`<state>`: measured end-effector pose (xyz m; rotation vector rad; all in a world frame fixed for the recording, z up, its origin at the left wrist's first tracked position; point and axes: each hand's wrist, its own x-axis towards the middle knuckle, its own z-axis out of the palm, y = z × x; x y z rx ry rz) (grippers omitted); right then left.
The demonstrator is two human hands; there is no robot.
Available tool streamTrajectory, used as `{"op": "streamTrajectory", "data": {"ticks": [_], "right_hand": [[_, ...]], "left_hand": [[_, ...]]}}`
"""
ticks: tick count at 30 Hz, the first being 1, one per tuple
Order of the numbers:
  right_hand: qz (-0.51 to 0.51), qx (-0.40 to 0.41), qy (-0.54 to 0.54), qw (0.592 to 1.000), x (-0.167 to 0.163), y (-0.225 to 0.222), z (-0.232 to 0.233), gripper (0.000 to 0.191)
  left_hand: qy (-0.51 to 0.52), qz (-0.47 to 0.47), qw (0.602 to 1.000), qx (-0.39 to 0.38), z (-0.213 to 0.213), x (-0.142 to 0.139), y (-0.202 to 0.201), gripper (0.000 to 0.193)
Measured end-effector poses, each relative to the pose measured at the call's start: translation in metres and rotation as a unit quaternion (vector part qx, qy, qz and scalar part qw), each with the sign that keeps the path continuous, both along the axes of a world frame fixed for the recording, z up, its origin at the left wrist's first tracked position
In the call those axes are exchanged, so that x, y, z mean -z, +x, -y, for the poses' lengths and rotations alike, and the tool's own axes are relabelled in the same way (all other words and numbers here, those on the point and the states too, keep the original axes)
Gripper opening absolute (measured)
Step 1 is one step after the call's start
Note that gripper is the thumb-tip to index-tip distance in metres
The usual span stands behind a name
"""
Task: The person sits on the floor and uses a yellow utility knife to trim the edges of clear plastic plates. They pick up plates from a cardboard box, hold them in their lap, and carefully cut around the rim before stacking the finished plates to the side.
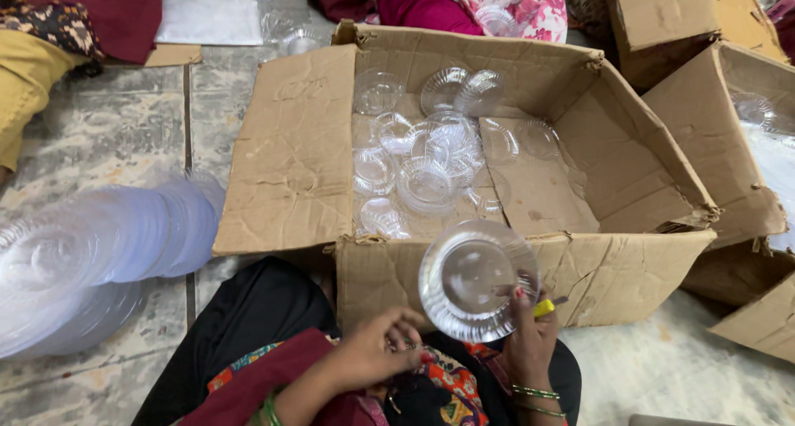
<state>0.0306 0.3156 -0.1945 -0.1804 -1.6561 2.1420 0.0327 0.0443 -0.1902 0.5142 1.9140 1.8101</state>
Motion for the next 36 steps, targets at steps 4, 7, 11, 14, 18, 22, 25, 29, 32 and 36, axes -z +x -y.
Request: {"op": "streamTrajectory", "data": {"ticks": [4,7,11,14,18,22,25,29,32,36], "right_hand": [[0.08,-0.072,0.05,0.993,-0.004,-0.004,0.005,0.032],[0.08,-0.172,0.049,0.981,-0.008,-0.009,0.026,0.035],[0.027,-0.273,0.099,0.957,-0.026,-0.025,0.042,0.034],[0.019,-0.243,0.109,0.964,-0.045,-0.046,0.041,0.031],[-0.056,-0.117,0.07,0.989,-0.069,-0.094,0.017,0.026],[-0.084,0.009,0.053,0.995,-0.071,-0.136,-0.006,0.024],[-0.073,0.061,0.067,0.993,-0.057,-0.155,-0.019,0.024],[0.001,0.015,0.076,0.997,-0.041,-0.173,-0.034,0.025],[0.073,-0.057,0.175,0.98,-0.04,-0.176,-0.037,0.026],[0.151,-0.103,0.307,0.934,-0.051,-0.17,-0.036,0.026]], "left_hand": [[0.126,0.092,0.983,-0.1,0.006,-0.005,-0.014,0.056],[0.089,0.054,0.982,-0.155,0.019,-0.007,-0.017,0.038],[0.142,0.077,0.962,-0.22,0.03,-0.006,-0.018,0.03],[0.163,0.102,0.943,-0.273,0.038,-0.001,-0.023,0.029],[0.14,0.108,0.926,-0.333,0.063,0.014,-0.033,0.03],[0.175,0.111,0.906,-0.369,0.096,0.036,-0.048,0.031],[0.153,0.093,0.889,-0.421,0.128,0.051,-0.068,0.032],[0.134,0.083,0.857,-0.49,0.165,0.06,-0.103,0.032],[0.13,0.086,0.843,-0.515,0.177,0.061,-0.125,0.032],[0.129,0.108,0.842,-0.513,0.171,0.069,-0.144,0.032]]}}
